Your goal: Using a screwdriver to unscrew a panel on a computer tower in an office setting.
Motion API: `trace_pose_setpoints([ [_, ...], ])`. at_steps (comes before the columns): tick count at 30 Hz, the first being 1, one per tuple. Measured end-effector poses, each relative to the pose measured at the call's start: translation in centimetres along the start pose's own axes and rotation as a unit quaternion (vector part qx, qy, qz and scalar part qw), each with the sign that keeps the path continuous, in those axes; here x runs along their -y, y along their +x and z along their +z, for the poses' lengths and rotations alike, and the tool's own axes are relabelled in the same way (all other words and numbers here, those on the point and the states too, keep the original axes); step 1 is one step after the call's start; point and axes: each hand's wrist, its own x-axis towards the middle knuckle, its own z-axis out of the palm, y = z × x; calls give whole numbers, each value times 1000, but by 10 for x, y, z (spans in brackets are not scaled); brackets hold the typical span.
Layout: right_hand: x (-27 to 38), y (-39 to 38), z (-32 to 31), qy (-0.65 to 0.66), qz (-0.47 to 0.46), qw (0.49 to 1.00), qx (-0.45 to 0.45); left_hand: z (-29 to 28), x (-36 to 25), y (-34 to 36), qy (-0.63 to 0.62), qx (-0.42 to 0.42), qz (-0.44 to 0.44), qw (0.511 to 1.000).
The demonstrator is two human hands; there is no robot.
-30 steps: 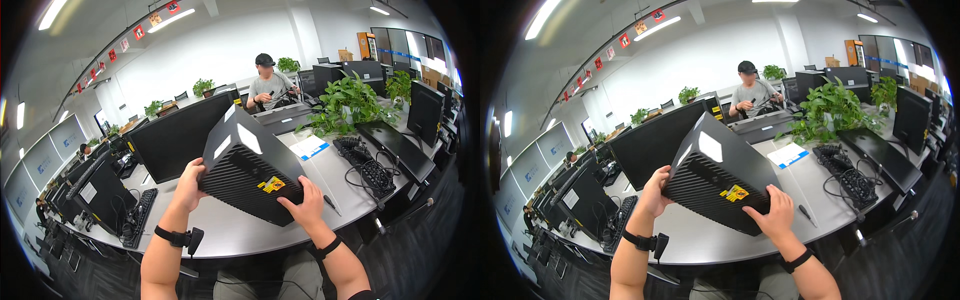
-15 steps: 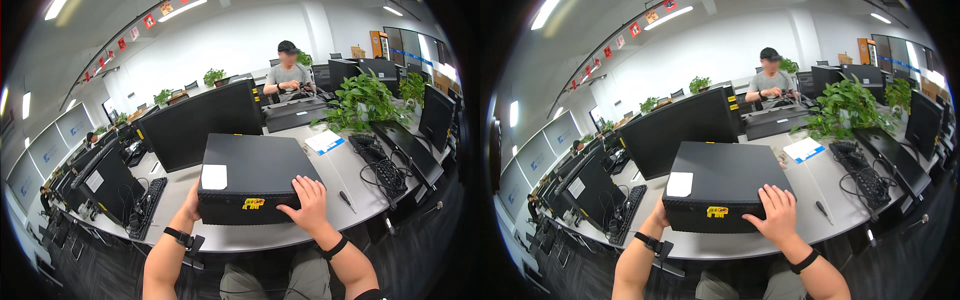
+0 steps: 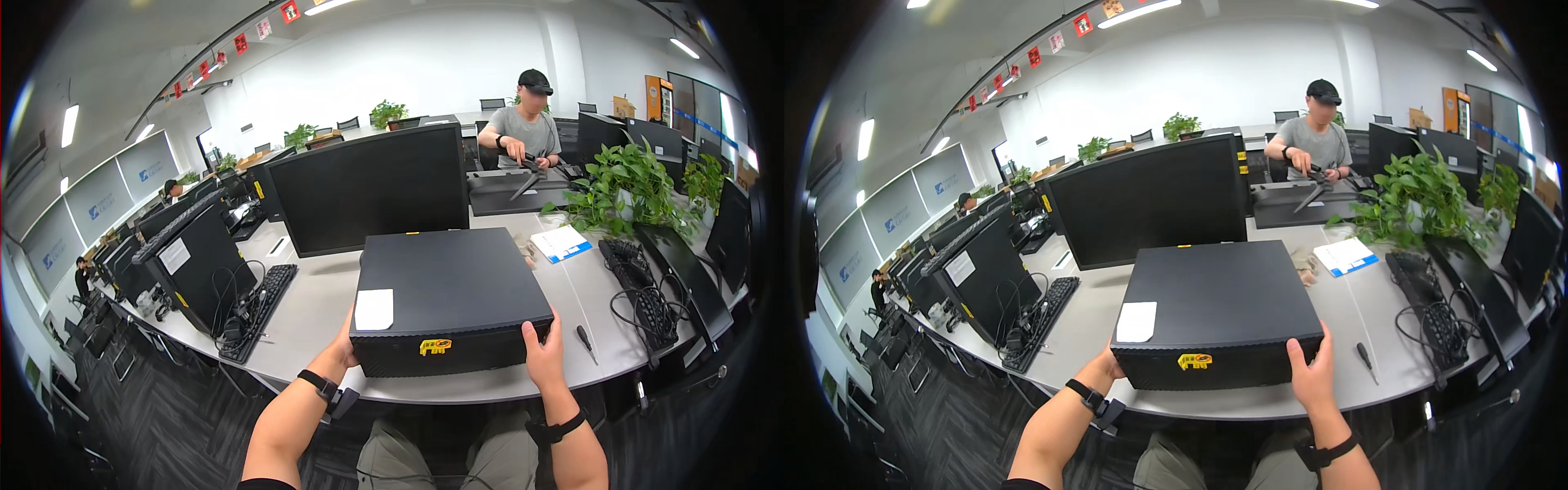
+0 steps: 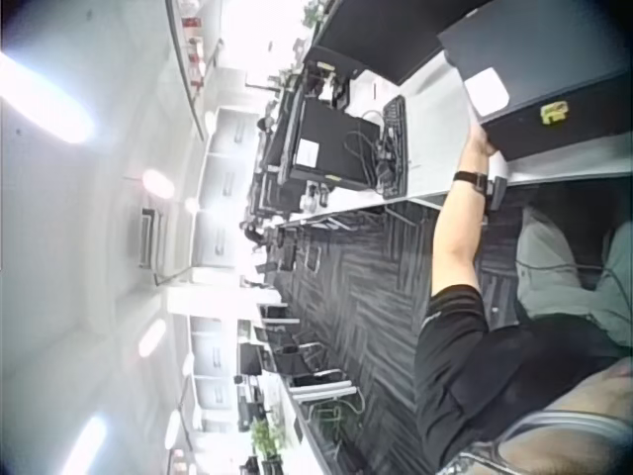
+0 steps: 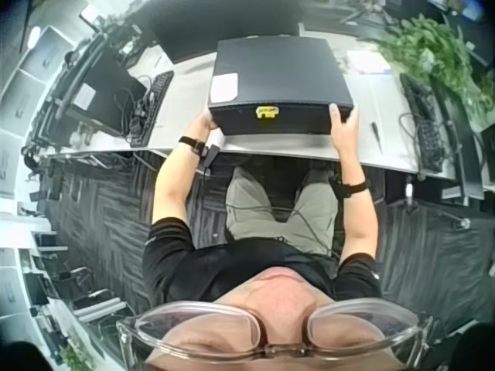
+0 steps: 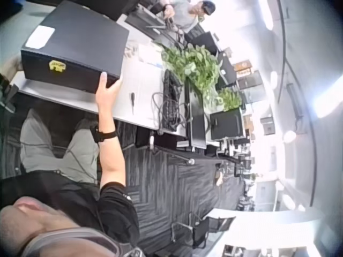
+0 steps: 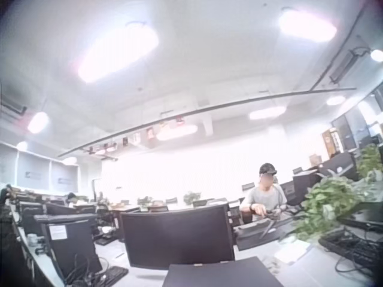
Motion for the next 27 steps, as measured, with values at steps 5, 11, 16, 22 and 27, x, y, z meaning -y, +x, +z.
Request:
trace_pose_setpoints([
  [5,1,-5,1,21,-32,999,30,-6,7,5,18,22,18,999],
  [11,-1,-8,6,25,-3,1000,18,-10,13,5,45,37,29,998],
  [16,0,-10,7,24,-17,999,26,-7,10,0,89,10,18,996],
  [22,-9,-6,-11,51,-25,998,-18,20,-25,-25,199,-86,-26,976],
  [27,-39,9,-35,77,13,995,-58,76,-55,-43,232,-108,155,954],
])
